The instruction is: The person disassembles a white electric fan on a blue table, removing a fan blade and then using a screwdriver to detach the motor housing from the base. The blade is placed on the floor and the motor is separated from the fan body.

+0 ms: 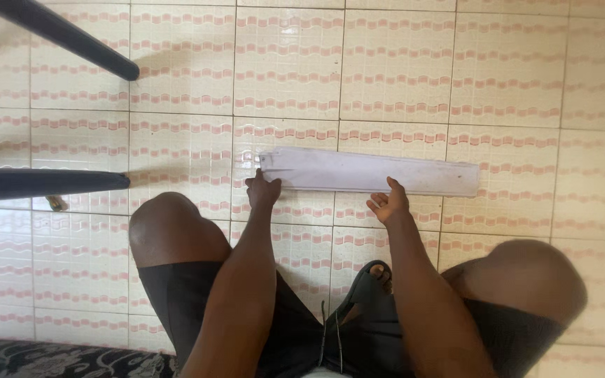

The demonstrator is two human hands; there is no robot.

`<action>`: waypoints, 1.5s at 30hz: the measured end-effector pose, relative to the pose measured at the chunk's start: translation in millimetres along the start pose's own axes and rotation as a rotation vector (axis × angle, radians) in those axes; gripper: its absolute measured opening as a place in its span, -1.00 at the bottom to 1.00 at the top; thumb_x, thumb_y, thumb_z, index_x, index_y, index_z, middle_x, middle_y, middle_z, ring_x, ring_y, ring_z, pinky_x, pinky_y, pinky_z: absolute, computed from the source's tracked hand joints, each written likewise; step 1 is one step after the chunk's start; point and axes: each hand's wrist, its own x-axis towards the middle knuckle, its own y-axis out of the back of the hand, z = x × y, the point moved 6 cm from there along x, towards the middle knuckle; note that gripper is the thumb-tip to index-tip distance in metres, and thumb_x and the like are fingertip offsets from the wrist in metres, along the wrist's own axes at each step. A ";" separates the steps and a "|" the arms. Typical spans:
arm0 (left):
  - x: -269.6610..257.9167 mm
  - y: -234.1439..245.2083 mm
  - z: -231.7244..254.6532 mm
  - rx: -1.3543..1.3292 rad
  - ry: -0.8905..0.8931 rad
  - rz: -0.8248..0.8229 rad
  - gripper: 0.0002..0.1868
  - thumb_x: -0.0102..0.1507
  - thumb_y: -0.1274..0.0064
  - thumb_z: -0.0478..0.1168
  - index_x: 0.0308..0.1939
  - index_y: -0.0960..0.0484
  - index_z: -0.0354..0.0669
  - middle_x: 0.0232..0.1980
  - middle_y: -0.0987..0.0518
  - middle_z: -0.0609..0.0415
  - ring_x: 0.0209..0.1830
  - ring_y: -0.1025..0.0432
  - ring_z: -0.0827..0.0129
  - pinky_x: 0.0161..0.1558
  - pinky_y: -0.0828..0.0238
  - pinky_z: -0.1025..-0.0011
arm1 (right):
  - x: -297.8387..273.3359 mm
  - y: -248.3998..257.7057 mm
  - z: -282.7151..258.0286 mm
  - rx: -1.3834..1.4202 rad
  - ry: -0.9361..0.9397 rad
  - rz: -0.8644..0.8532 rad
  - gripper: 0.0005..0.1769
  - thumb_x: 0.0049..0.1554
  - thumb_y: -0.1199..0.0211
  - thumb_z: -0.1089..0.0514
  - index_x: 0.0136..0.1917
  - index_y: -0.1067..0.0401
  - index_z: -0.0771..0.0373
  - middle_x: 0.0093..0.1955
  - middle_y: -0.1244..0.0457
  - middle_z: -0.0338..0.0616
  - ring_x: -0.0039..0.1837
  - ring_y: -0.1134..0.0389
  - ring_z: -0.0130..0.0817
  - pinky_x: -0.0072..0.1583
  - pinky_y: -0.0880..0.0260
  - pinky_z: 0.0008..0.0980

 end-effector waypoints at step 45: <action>-530.5 420.4 101.7 -0.622 -0.121 -0.304 -0.43 0.18 -0.20 0.10 0.15 -0.65 -0.18 -0.23 -0.73 -0.06 -0.37 -0.64 0.32 -0.38 -0.56 0.32 | -785.3 -178.9 -24.9 -1.824 0.396 -0.451 -0.59 0.18 -0.20 0.03 0.28 -0.46 0.10 -0.24 -0.44 -0.05 -0.29 -0.39 -0.33 -0.29 -0.28 -0.28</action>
